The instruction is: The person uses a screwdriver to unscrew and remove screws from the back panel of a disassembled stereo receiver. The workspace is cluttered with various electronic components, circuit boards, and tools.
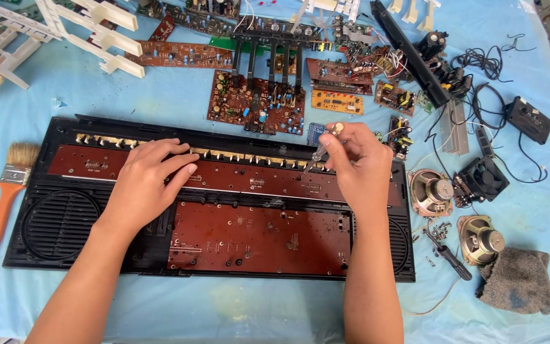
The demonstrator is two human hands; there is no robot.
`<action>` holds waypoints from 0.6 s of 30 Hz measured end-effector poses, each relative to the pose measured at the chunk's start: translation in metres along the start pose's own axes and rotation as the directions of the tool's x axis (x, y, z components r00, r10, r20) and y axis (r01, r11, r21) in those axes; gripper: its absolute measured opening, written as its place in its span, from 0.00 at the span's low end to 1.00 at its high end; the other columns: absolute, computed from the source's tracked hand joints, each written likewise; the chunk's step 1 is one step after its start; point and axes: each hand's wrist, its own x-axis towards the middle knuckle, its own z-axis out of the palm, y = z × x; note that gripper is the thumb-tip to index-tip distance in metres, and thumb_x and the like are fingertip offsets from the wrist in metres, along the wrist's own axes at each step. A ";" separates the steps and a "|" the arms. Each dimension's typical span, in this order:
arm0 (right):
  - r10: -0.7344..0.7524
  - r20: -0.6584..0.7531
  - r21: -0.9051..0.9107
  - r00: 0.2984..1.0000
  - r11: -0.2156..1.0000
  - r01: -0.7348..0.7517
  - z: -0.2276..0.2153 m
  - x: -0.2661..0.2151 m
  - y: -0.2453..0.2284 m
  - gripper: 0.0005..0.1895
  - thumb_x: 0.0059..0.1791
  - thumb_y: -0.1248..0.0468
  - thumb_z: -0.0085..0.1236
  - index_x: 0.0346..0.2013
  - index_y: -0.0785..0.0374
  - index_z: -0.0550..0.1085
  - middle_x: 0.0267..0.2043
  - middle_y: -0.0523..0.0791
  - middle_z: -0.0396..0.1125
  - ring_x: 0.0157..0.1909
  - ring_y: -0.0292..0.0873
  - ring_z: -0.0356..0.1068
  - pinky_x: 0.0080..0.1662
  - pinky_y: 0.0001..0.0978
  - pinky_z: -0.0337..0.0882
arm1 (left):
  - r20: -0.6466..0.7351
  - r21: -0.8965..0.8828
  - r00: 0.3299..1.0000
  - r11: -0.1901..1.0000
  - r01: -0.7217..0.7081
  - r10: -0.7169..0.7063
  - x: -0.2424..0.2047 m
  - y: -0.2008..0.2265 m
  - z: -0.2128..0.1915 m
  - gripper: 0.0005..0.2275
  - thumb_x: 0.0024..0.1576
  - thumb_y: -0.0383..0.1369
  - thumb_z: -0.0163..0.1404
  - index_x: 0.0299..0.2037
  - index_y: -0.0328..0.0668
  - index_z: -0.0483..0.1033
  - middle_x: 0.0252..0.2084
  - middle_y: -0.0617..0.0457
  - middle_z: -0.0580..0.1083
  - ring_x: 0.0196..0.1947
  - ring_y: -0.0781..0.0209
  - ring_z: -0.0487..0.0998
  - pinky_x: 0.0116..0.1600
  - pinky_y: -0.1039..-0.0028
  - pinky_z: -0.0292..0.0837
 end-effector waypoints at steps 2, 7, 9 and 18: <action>0.031 -0.020 0.128 0.999 0.991 -0.028 0.007 0.002 -0.004 0.06 0.57 0.72 0.54 0.46 0.74 0.74 0.34 0.56 0.76 0.24 0.44 0.74 0.29 0.31 0.76 | 0.000 -0.003 1.000 1.000 0.001 -0.001 0.000 0.000 0.000 0.08 0.65 0.37 0.55 0.46 0.47 0.85 0.48 0.52 0.80 0.60 0.52 0.78 0.68 0.55 0.66; -0.033 0.018 0.049 0.999 0.998 0.032 0.010 0.001 -0.007 0.08 0.57 0.74 0.52 0.49 0.77 0.74 0.35 0.58 0.75 0.24 0.46 0.75 0.29 0.34 0.77 | 0.004 -0.011 1.000 1.000 0.007 -0.007 -0.002 -0.002 0.002 0.08 0.65 0.37 0.55 0.47 0.48 0.85 0.48 0.53 0.80 0.60 0.53 0.78 0.68 0.55 0.65; -0.043 0.010 0.016 0.999 0.999 0.043 0.009 0.001 -0.006 0.08 0.57 0.75 0.50 0.49 0.79 0.73 0.36 0.59 0.75 0.25 0.48 0.75 0.29 0.36 0.77 | 0.009 -0.011 1.000 1.000 0.001 -0.001 -0.001 -0.003 0.001 0.08 0.65 0.37 0.55 0.47 0.48 0.85 0.48 0.53 0.80 0.60 0.53 0.78 0.69 0.55 0.65; -0.069 0.046 0.026 0.997 0.997 0.067 0.005 0.004 -0.005 0.10 0.57 0.76 0.46 0.51 0.79 0.72 0.37 0.59 0.74 0.28 0.48 0.75 0.32 0.39 0.81 | 0.003 0.002 1.000 1.000 -0.015 0.015 -0.001 -0.003 0.001 0.07 0.65 0.37 0.55 0.46 0.48 0.85 0.48 0.52 0.80 0.60 0.53 0.78 0.68 0.56 0.66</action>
